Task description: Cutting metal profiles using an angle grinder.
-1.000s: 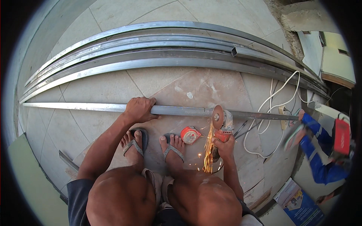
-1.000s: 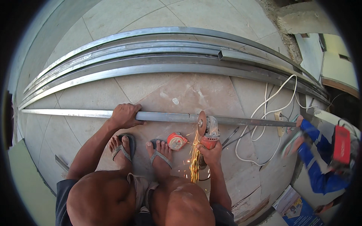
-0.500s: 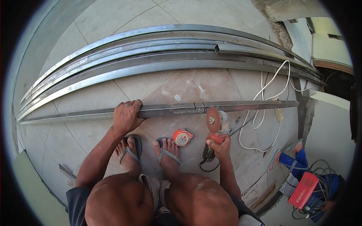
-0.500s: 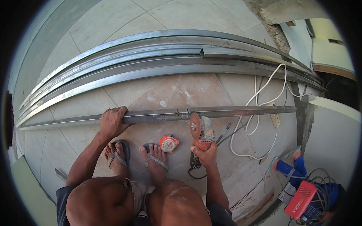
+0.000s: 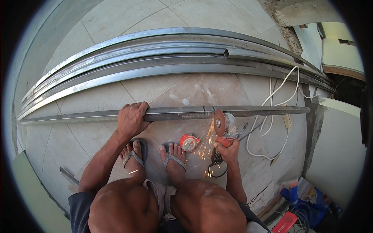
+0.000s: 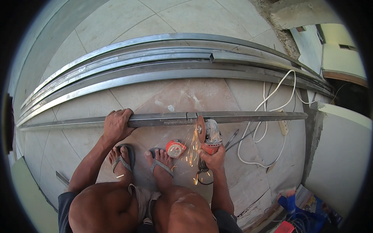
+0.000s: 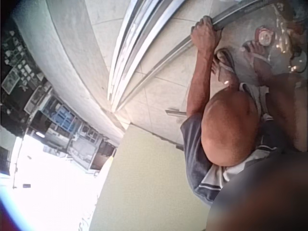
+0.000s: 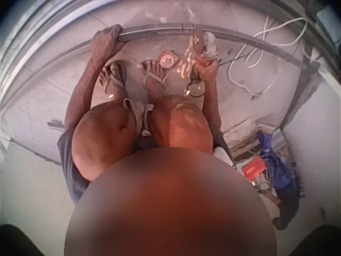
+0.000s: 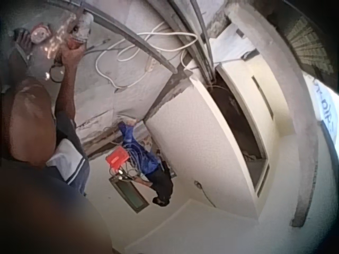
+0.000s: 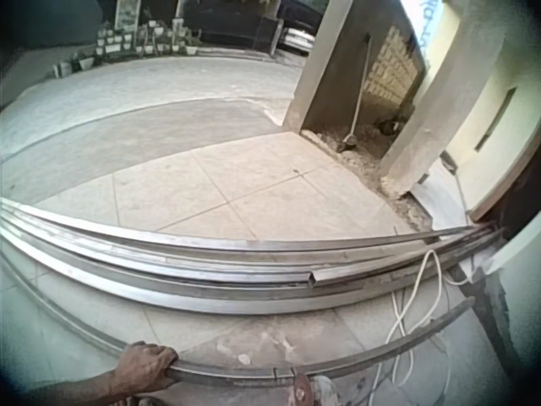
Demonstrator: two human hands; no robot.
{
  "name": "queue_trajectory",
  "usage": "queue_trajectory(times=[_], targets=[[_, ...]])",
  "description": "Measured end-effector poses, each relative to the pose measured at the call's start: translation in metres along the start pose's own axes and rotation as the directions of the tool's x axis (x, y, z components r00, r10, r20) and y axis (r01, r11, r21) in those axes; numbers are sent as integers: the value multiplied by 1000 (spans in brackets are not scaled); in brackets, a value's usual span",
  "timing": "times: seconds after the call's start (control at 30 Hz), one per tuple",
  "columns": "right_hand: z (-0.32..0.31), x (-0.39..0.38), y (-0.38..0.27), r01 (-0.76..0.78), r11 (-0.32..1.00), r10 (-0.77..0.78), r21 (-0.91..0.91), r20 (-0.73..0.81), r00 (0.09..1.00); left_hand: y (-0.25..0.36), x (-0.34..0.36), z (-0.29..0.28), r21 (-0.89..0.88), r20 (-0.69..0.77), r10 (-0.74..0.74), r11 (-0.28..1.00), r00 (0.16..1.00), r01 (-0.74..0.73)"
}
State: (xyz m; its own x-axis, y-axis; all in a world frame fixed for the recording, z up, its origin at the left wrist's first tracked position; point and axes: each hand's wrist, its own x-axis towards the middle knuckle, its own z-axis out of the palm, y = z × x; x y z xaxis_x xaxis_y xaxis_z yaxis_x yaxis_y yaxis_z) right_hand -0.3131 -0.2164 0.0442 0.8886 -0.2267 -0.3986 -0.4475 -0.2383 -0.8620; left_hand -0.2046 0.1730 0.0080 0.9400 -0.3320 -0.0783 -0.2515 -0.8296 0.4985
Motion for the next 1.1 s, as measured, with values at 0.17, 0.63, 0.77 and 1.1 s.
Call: queue_trajectory(times=[0.17,0.63,0.77,1.1], targets=[[-3,1,3,-2,1000,2,14,-2,1000,5,4,-4,13,80,-40,999,996,39],[-5,9,13,22,991,-29,-131,-51,998,7,-4,-4,-3,68,-27,1000,997,28],[-3,7,14,31,994,-36,-103,-47,998,4,-3,-2,4,48,-22,1000,999,22],[-5,3,4,37,997,-40,-65,-41,998,4,6,-10,-7,25,-16,1000,1000,16]])
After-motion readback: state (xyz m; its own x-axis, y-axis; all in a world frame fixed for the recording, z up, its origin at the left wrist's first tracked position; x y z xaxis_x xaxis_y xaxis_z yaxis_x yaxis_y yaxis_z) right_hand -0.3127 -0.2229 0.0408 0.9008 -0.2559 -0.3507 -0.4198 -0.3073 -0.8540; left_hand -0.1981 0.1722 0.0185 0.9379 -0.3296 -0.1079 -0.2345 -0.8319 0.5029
